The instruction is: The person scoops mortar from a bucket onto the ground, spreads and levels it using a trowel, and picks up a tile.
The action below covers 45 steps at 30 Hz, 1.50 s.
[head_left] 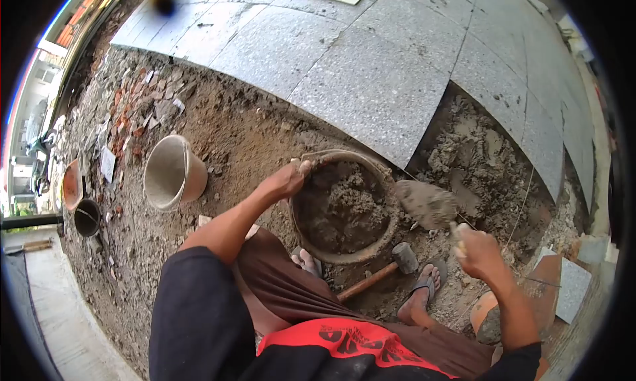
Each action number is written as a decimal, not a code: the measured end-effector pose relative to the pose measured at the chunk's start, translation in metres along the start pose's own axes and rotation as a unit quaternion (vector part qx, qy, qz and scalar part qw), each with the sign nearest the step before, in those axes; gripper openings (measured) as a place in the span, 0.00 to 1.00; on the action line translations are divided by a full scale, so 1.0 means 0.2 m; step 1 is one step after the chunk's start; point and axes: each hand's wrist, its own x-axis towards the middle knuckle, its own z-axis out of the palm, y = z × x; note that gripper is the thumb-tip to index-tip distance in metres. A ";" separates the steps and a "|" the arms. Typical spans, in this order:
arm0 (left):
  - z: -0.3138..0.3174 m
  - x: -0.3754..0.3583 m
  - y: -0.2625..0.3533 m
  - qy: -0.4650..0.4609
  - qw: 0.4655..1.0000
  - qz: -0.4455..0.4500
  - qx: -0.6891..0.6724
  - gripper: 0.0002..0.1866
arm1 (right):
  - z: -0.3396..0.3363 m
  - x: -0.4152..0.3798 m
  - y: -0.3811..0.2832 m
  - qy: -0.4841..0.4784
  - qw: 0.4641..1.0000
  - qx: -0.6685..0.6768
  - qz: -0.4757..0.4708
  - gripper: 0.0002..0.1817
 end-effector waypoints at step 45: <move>0.17 -0.09 0.03 0.002 0.983 -0.048 -0.175 0.19 | 0.83 0.03 0.91 0.242 0.784 0.188 0.539 0.16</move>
